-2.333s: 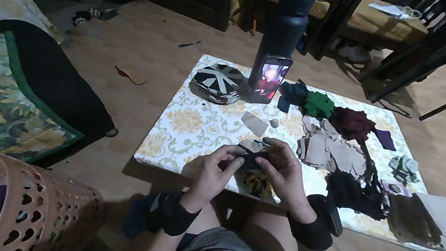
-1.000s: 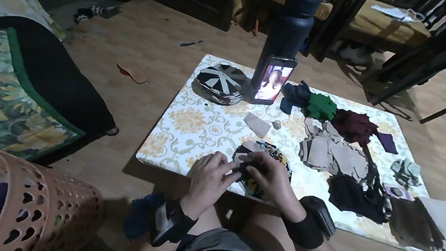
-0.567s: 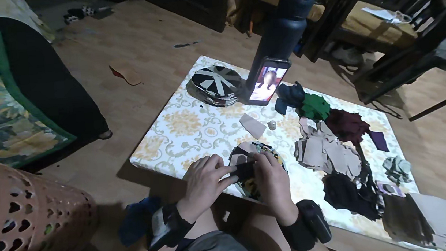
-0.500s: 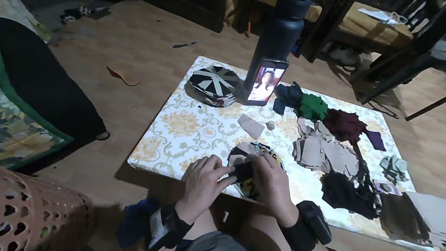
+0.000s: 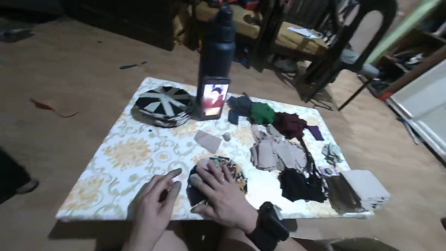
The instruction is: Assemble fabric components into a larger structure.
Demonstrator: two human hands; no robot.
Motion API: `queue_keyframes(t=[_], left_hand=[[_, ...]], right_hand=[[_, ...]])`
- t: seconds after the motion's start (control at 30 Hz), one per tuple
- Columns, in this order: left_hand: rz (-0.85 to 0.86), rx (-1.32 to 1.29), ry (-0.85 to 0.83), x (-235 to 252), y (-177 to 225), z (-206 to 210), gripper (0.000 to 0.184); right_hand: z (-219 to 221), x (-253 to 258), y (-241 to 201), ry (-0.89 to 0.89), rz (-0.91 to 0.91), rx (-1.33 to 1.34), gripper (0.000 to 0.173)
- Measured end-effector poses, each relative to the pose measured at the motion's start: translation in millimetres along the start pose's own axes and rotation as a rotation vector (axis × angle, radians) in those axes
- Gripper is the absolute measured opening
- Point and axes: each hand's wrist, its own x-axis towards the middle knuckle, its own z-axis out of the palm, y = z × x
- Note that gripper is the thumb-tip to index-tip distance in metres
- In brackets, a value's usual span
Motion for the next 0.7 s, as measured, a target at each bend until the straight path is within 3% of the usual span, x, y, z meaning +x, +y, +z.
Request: queue_keyframes(t=[0.17, 0.27, 0.37, 0.47, 0.6, 0.7], left_hand=[[-0.007, -0.052, -0.011, 1, 0, -5, 0.035], [0.012, -0.121, 0.026, 2, 2, -2, 0.032], [0.025, -0.205, 0.071, 4, 4, 0, 0.033], [0.020, -0.263, 0.059, 3, 6, -4, 0.030], [0.007, -0.255, 0.033, 3, 6, -10, 0.027], [-0.019, -0.255, 0.011, 3, 7, -10, 0.025]], right_hand=[[3, -6, 5, 0.014, 0.150, 0.005, 0.068], [-1, -7, 6, 0.038, 0.136, 0.063, 0.071], [-13, -10, 12, 0.286, 0.110, 0.162, 0.055], [-31, -22, 29, 0.504, 0.237, 0.168, 0.029], [-47, -47, 59, 0.487, 0.494, 0.041, 0.024], [-46, -59, 71, 0.478, 0.527, 0.000, 0.027]])
